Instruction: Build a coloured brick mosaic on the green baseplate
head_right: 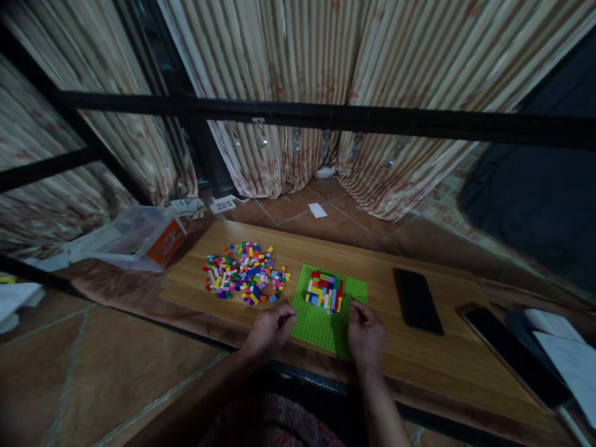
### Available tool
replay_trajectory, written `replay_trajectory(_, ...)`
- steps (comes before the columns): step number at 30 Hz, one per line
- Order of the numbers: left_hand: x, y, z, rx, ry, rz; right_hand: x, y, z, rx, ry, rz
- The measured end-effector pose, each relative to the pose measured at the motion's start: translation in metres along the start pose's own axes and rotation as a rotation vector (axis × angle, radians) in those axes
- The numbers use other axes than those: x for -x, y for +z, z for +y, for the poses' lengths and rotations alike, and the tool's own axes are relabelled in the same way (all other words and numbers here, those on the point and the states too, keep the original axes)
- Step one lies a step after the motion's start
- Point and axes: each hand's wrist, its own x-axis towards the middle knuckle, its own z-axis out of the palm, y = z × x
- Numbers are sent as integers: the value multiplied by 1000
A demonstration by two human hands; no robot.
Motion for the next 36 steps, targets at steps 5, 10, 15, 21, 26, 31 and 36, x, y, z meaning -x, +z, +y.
replay_trajectory(5, 31, -36, -28, 2, -54, 130, 19, 8, -47, 18, -154, -5)
replay_trajectory(10, 34, -49, -37, 14, -82, 118, 51, 53, -102, 45, -342, -341)
replay_trajectory(15, 33, -47, -40, 59, -78, 133, 63, 93, -113, 275, -396, -382)
replay_trajectory(21, 31, -48, -43, 86, -83, 120, 62, 104, -114, 398, -404, -336)
replay_trajectory(26, 29, -48, -45, 56, -84, 107, 64, 97, -115, 314, -406, -364)
replay_trajectory(31, 27, -51, -43, 20, -123, 83, 46, 62, -101, 221, -419, -291)
replay_trajectory(36, 25, -52, -45, 5, -132, 67, 3, 24, -73, 330, -387, -176)
